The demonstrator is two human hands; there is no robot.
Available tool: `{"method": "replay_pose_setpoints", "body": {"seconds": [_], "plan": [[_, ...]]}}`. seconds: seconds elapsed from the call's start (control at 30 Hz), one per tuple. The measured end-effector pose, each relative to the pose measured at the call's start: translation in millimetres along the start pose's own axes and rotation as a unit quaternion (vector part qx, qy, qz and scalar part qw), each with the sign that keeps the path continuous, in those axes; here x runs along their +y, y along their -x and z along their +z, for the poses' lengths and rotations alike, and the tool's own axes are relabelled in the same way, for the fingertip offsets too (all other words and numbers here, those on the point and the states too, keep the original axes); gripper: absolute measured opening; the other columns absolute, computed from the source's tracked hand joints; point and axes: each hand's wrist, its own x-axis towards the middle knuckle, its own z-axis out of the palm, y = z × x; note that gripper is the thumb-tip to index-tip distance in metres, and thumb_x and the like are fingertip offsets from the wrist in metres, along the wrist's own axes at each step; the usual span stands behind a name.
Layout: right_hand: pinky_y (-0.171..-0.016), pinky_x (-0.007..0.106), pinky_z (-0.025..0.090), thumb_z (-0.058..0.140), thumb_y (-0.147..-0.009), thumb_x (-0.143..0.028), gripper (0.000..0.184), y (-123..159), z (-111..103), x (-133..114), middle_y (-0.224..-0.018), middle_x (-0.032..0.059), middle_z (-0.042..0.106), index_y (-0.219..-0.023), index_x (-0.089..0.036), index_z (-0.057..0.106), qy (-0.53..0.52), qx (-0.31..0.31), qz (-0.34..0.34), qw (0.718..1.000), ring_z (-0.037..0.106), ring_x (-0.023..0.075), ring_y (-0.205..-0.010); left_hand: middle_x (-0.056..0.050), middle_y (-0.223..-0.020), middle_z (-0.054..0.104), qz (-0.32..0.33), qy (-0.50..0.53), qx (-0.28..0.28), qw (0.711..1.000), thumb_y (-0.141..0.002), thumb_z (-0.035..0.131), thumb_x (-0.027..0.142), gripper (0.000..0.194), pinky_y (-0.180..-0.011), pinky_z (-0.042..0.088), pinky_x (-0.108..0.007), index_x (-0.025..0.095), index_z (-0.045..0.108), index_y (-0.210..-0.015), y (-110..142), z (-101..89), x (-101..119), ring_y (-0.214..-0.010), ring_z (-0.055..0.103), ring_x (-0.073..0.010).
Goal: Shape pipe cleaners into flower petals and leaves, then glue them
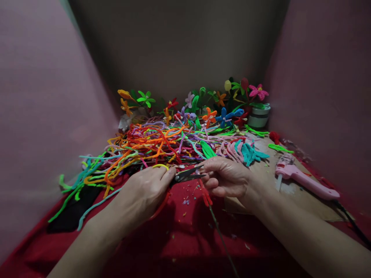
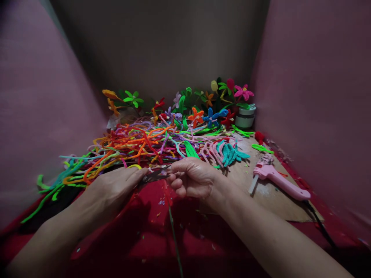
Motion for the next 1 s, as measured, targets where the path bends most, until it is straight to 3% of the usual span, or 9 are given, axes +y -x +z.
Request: {"method": "replay_pose_setpoints", "body": {"seconds": [0.43,0.6,0.73,0.83,1.0], "plan": [[-0.033,0.01,0.032,0.052,-0.073,-0.011,0.015,-2,-3,2,-0.049,-0.0041,0.046,-0.063,-0.014,0.043,-0.012,0.006,0.062,0.998,0.039,0.0023,-0.038,-0.007,-0.078,0.061,0.033,-0.031,0.003,0.999,-0.082,0.041,0.008,0.02,-0.065,0.045,-0.035,0.01,0.053,-0.098,6,1.0,3,-0.068,0.057,-0.0193],[-0.034,0.009,0.033,0.05,-0.077,-0.011,0.013,-4,-6,3,-0.052,-0.0033,0.048,-0.066,-0.014,0.044,-0.018,0.022,0.049,0.998,0.041,0.002,-0.039,-0.004,-0.07,0.059,0.025,-0.027,-0.014,0.999,-0.081,0.041,0.007,0.014,-0.062,0.043,-0.033,0.014,0.054,-0.081,8,-0.6,6,-0.06,0.054,-0.0175],[-0.033,0.008,0.031,0.047,-0.074,-0.006,0.01,-4,-6,0,-0.048,-0.0029,0.048,-0.065,-0.011,0.048,-0.039,0.029,0.034,0.998,0.041,0.0013,-0.037,-0.004,-0.066,0.059,0.006,0.003,0.016,1.0,-0.082,0.038,0.009,0.018,-0.057,0.042,-0.03,0.016,0.054,-0.077,10,2.0,6,-0.057,0.053,-0.0163],[-0.033,0.01,0.032,0.051,-0.07,-0.006,0.009,-3,-3,-2,-0.048,-0.0022,0.05,-0.062,-0.01,0.05,-0.025,0.04,-0.017,0.999,0.043,0.0022,-0.037,-0.005,-0.068,0.06,-0.011,0.042,0.042,0.998,-0.085,0.036,0.014,0.02,-0.056,0.043,-0.028,0.014,0.055,-0.082,11,7.5,3,-0.06,0.055,-0.0172],[-0.031,0.012,0.035,0.063,-0.065,-0.013,0.01,-3,1,-1,-0.049,-0.0022,0.053,-0.059,-0.01,0.055,0.059,0.092,-0.152,0.982,0.045,0.0035,-0.037,-0.01,-0.089,0.064,-0.095,0.087,0.05,0.99,-0.087,0.033,0.019,0.027,-0.068,0.047,-0.029,0.012,0.052,-0.104,14,15.5,-2,-0.076,0.06,-0.0186]]}}
